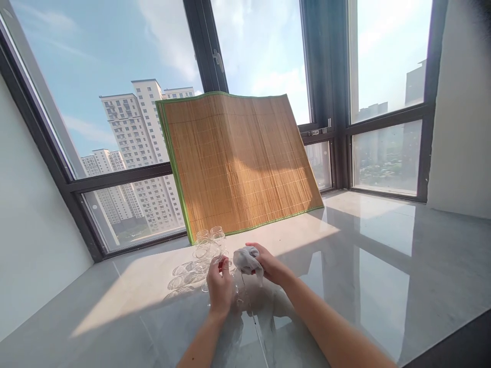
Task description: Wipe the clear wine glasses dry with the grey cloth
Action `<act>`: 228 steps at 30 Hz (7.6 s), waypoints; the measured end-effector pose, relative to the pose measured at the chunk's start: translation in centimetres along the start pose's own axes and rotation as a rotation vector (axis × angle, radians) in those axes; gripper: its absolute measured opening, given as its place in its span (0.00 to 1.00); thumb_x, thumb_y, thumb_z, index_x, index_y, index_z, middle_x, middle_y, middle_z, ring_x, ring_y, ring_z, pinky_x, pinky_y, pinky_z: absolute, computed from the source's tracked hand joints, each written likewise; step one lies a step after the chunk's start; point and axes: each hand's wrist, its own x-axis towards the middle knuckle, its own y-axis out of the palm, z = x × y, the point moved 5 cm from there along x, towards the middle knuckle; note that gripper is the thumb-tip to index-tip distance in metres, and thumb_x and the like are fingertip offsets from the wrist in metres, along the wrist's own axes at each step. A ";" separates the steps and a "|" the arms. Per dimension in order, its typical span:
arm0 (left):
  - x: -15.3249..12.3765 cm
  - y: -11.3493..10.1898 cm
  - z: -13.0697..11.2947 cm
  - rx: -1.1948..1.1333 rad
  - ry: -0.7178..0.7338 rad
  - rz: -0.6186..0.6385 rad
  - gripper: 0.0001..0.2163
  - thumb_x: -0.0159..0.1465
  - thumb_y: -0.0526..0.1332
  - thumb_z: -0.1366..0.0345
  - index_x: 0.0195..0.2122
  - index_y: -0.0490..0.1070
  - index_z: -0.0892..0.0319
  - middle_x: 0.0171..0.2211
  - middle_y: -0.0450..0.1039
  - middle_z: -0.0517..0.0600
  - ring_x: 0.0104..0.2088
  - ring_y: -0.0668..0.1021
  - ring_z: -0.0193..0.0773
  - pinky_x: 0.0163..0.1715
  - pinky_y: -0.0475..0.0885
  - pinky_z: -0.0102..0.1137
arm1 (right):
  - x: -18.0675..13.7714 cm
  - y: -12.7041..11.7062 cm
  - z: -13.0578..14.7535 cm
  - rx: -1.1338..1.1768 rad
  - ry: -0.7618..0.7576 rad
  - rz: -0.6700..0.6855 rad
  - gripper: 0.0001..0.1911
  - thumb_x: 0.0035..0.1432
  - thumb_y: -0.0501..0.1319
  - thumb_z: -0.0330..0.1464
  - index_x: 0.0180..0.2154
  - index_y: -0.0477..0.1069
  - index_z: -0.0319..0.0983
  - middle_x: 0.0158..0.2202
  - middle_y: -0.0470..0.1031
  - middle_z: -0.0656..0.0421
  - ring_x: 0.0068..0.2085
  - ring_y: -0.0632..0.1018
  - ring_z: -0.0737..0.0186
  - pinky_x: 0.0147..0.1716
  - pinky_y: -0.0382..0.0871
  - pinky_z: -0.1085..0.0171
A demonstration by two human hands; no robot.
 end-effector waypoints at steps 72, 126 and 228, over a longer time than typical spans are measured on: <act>0.1 -1.7 2.1 0.110 -0.193 -0.064 0.11 0.55 0.56 0.69 0.39 0.69 0.54 0.36 0.73 0.47 0.35 0.75 0.39 0.37 0.68 0.32 | 0.5 -7.4 -1.5 -0.223 -0.036 -0.742 0.33 0.45 0.60 0.41 0.54 0.55 0.44 0.38 0.75 0.57 0.36 0.78 0.55 0.32 0.70 0.60; 1.1 -1.9 1.5 0.265 -0.135 0.027 0.27 0.67 0.48 0.52 0.62 0.61 0.64 0.32 0.77 0.53 0.35 0.79 0.43 0.36 0.70 0.34 | -3.8 4.6 -1.7 -1.163 -0.406 0.179 0.40 0.39 0.55 0.21 0.57 0.55 0.38 0.50 0.70 0.48 0.46 0.73 0.53 0.40 0.64 0.62; -1.0 0.1 -2.4 -0.047 0.067 0.079 0.14 0.63 0.59 0.52 0.32 0.73 0.58 0.32 0.75 0.50 0.34 0.75 0.39 0.36 0.68 0.31 | -1.7 -0.2 3.1 -0.206 -0.363 -0.453 0.25 0.49 0.63 0.35 0.48 0.59 0.42 0.27 0.71 0.66 0.30 0.74 0.62 0.32 0.65 0.64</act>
